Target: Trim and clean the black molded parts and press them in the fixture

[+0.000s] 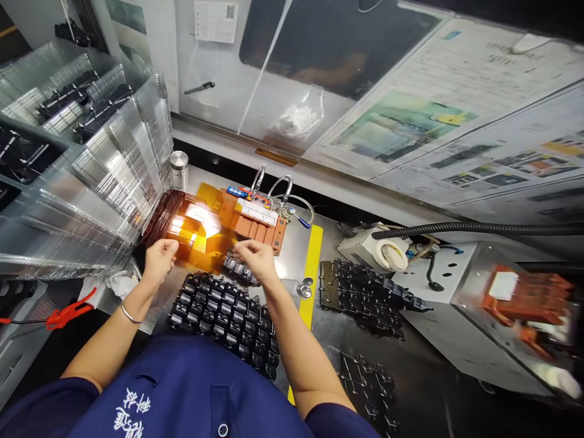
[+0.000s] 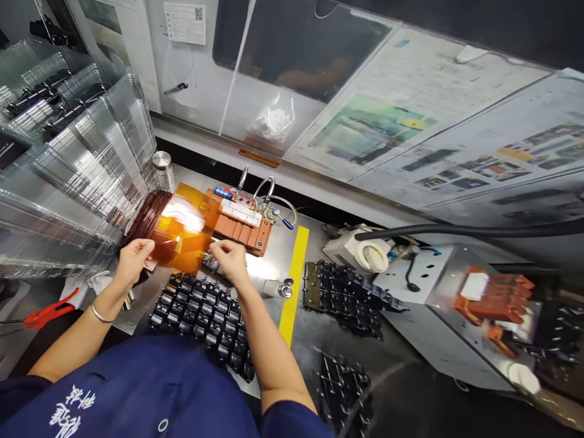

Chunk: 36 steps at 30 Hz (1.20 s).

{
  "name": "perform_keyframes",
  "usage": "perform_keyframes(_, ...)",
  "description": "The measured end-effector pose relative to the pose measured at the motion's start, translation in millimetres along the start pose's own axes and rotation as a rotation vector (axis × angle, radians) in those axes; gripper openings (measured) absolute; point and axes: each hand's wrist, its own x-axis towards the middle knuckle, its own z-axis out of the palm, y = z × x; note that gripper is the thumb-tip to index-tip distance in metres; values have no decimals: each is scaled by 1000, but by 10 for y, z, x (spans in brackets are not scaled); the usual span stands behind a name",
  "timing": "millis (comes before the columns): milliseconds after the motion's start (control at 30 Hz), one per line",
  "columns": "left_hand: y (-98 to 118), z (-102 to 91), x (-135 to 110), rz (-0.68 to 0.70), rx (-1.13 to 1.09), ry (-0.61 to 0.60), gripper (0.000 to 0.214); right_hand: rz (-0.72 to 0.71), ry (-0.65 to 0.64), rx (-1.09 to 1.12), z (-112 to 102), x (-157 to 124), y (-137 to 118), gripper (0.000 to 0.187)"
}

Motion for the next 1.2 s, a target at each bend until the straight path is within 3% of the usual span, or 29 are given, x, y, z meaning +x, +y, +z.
perform_keyframes(100,-252,-182,289,-172,67,161,29,66,284,81,-428,37,126,21)
perform_keyframes(167,-390,-323,438,-207,170,234,22,25,471,63,-697,1,180,22)
perform_keyframes(233,-462,-460,516,-216,226,271,14,-47,567,-24,-875,-71,193,23)
perform_keyframes(333,-414,-554,500,-133,435,265,12,-147,416,-301,-920,-195,125,21)
perform_keyframes(433,-204,-376,400,136,731,214,32,-230,127,-601,-788,-270,-26,17)
perform_keyframes(500,-22,-92,349,329,699,48,41,-289,-106,-673,-696,-278,-139,18)
perform_keyframes(567,150,275,359,429,482,-249,43,-345,-308,-596,-645,-243,-219,19)
perform_keyframes(600,220,465,398,424,354,-416,43,-361,-340,-526,-638,-202,-232,19)
perform_keyframes(667,316,808,549,279,136,-731,50,-338,-236,-366,-657,-61,-176,17)
perform_keyframes(733,353,1059,772,-13,15,-987,64,-242,5,-185,-707,156,-5,18)
perform_keyframes(800,353,1224,1011,-318,-54,-1115,70,-112,226,17,-772,411,253,23)
perform_keyframes(867,343,1350,1214,-487,-129,-1087,64,22,393,203,-835,649,538,30)
perform_keyframes(1000,334,1646,1417,-522,-165,-864,36,211,593,442,-906,946,974,32)
perform_keyframes(1200,223,2052,1442,-550,9,-543,18,290,628,549,-930,1080,1161,25)
